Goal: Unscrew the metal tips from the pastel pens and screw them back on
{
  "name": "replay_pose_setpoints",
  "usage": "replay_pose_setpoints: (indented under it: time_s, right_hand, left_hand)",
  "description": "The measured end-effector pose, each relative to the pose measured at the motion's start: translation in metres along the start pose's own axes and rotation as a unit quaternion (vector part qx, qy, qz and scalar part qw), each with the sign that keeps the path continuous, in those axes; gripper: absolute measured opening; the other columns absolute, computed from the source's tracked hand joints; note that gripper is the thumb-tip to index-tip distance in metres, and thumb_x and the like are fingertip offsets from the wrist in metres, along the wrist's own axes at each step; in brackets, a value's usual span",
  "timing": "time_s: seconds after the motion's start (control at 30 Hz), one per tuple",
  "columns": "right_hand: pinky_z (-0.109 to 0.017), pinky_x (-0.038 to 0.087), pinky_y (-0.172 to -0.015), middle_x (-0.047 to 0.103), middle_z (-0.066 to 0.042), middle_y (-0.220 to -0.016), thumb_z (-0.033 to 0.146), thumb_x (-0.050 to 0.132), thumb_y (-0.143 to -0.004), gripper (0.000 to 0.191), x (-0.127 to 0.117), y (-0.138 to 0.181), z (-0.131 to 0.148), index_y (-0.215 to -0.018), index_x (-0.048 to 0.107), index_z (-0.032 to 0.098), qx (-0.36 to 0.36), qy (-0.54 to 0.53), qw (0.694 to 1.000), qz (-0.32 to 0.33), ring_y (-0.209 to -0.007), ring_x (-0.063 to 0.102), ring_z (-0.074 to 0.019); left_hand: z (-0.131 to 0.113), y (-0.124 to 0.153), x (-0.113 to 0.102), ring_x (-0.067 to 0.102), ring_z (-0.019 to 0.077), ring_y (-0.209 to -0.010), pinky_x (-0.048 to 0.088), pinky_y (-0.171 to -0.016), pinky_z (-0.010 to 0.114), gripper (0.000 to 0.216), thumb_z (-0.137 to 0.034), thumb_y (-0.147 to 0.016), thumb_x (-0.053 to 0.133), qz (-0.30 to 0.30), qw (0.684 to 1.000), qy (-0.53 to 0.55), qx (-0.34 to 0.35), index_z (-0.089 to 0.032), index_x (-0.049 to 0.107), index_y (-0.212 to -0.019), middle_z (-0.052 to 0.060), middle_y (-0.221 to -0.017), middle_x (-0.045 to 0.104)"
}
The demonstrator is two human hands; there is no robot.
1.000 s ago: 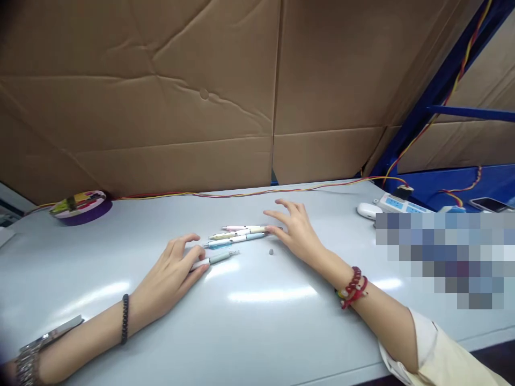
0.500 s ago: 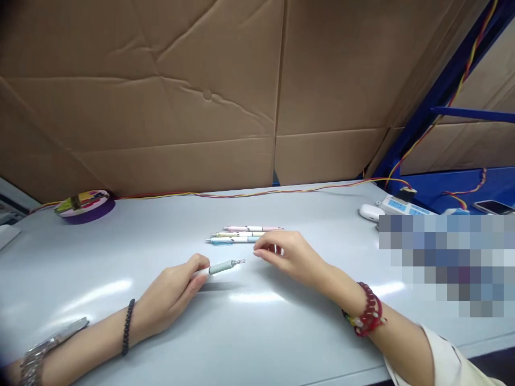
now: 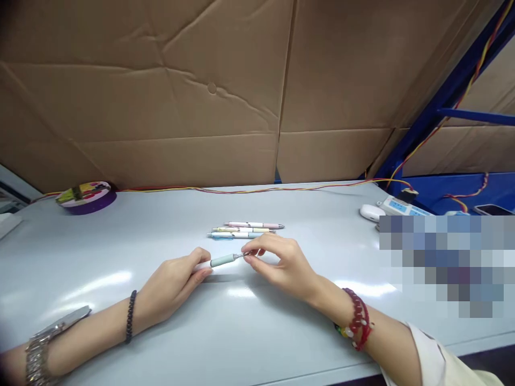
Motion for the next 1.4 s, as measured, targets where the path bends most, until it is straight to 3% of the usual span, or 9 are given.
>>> replay_pose_setpoints:
  time_s: [0.43,0.63,0.9,1.07,1.17,1.27,1.4]
  right_hand:
    - [-0.027,0.05,-0.068,0.068,-0.002,-0.083,0.018,0.06,-0.083,0.011,0.012,0.005,-0.003,-0.093,0.064,0.02,0.029,-0.021,0.999,0.001,-0.074,0.062,-0.0148]
    - [-0.026,0.051,-0.064,0.068,-0.001,-0.077,0.027,0.059,-0.086,0.009,0.016,0.006,-0.003,-0.086,0.064,0.02,0.038,-0.024,0.999,-0.002,-0.068,0.063,-0.0144]
    - [-0.026,0.044,-0.054,0.057,-0.002,-0.067,0.035,0.038,-0.095,0.029,0.027,0.009,-0.002,-0.075,0.051,0.019,-0.016,0.118,0.993,0.014,-0.062,0.051,-0.0142]
    - [-0.027,0.043,-0.053,0.054,-0.003,-0.068,0.031,0.034,-0.097,0.029,0.027,0.008,-0.002,-0.075,0.049,0.019,-0.006,0.141,0.989,0.05,-0.061,0.049,-0.0151]
    - [-0.029,0.049,-0.065,0.061,-0.005,-0.081,0.031,0.043,-0.093,0.016,0.023,0.006,-0.003,-0.091,0.053,0.018,0.0,0.091,0.993,0.076,-0.074,0.057,-0.0168]
    - [-0.03,0.049,-0.076,0.064,-0.005,-0.094,0.025,0.043,-0.093,0.015,0.019,0.006,-0.006,-0.102,0.055,0.02,0.005,0.074,0.994,0.086,-0.087,0.06,-0.0175]
    - [-0.029,0.048,-0.07,0.065,-0.005,-0.087,0.03,0.037,-0.096,0.022,0.018,0.007,-0.01,-0.097,0.057,0.02,-0.005,0.09,0.992,0.09,-0.08,0.061,-0.0167]
  left_hand:
    - [0.0,-0.001,0.002,0.054,0.0165,-0.056,0.035,-0.052,0.024,0.026,-0.034,-0.096,0.022,-0.023,0.997,-0.063,0.03,-0.022,0.042,-0.088,-0.001,-0.068,0.06]
    - [0.001,-0.001,0.004,0.053,0.0156,-0.053,0.032,-0.048,0.023,0.032,-0.034,-0.098,0.017,-0.049,0.992,-0.084,0.076,-0.021,0.043,-0.086,-0.001,-0.066,0.06]
    - [-0.001,0.001,0.007,0.054,0.015,-0.053,0.027,-0.044,0.024,0.04,-0.035,-0.099,0.012,-0.09,0.977,-0.145,0.128,-0.021,0.044,-0.081,-0.001,-0.064,0.06]
    - [-0.001,-0.002,0.007,0.053,0.0152,-0.052,0.028,-0.046,0.023,0.035,-0.035,-0.098,0.015,-0.045,0.988,-0.115,0.094,-0.021,0.043,-0.082,-0.002,-0.064,0.06]
    - [0.0,-0.003,0.005,0.053,0.0157,-0.052,0.031,-0.048,0.023,0.03,-0.034,-0.097,0.018,-0.02,0.996,-0.075,0.05,-0.022,0.042,-0.086,-0.002,-0.063,0.058]
    - [0.0,-0.003,0.002,0.052,0.0164,-0.052,0.033,-0.05,0.024,0.027,-0.033,-0.097,0.019,-0.015,0.998,-0.051,0.031,-0.022,0.041,-0.087,-0.003,-0.062,0.057]
    - [-0.001,-0.002,0.001,0.053,0.0159,-0.052,0.034,-0.051,0.023,0.026,-0.032,-0.097,0.019,-0.007,0.998,-0.038,0.047,-0.022,0.041,-0.086,-0.003,-0.062,0.057]
Point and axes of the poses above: each hand's wrist, its own y-axis away from the middle knuckle, its own x-axis out of the palm, z = x × y, the point moved 1 cm from there along -y, towards the middle knuckle
